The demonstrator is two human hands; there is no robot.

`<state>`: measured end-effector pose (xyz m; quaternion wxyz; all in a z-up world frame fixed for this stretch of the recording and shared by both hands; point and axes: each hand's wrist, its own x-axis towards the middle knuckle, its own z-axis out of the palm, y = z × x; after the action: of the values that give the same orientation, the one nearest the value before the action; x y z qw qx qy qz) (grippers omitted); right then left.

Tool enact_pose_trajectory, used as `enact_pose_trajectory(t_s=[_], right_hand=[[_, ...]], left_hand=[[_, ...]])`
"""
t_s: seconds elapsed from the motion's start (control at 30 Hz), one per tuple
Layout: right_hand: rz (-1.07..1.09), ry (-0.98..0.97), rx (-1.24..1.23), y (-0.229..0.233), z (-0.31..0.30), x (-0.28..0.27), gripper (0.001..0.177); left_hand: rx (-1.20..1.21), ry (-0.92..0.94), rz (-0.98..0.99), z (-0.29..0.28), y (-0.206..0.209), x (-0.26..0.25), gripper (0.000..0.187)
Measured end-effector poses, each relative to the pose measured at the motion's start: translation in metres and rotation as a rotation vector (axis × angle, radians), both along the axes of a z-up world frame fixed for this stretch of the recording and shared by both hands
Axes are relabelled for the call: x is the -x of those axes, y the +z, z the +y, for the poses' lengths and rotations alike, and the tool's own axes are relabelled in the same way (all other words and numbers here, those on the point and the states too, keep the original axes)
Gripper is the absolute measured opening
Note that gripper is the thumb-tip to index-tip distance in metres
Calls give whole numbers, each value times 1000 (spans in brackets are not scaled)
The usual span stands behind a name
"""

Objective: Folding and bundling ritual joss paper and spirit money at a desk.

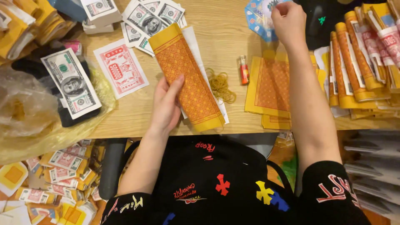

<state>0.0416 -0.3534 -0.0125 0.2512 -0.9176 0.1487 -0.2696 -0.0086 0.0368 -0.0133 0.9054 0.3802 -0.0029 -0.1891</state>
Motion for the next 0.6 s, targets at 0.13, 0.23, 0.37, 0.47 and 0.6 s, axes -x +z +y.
enact_pose_trajectory(t_s=[0.13,0.23,0.37,0.47,0.6], right_hand=[[163,-65,220,-28,-35,-40,29],[400,-221,168,-22,-26,-57,56],[648,-321,156,-18,-24,-71,75],[688,-293,153,0,-10,-65,66],[609,-197,121,9,-2,-57,55]], left_hand=[[-34,-31,25,7,3,-3,34],[-46,-53,47,9,3,-4,33],[-76,-60,87,10,-2,-7,33],[-97,-69,109,8,3,-9,36],[-86,-56,111,12,-27,-15,37]])
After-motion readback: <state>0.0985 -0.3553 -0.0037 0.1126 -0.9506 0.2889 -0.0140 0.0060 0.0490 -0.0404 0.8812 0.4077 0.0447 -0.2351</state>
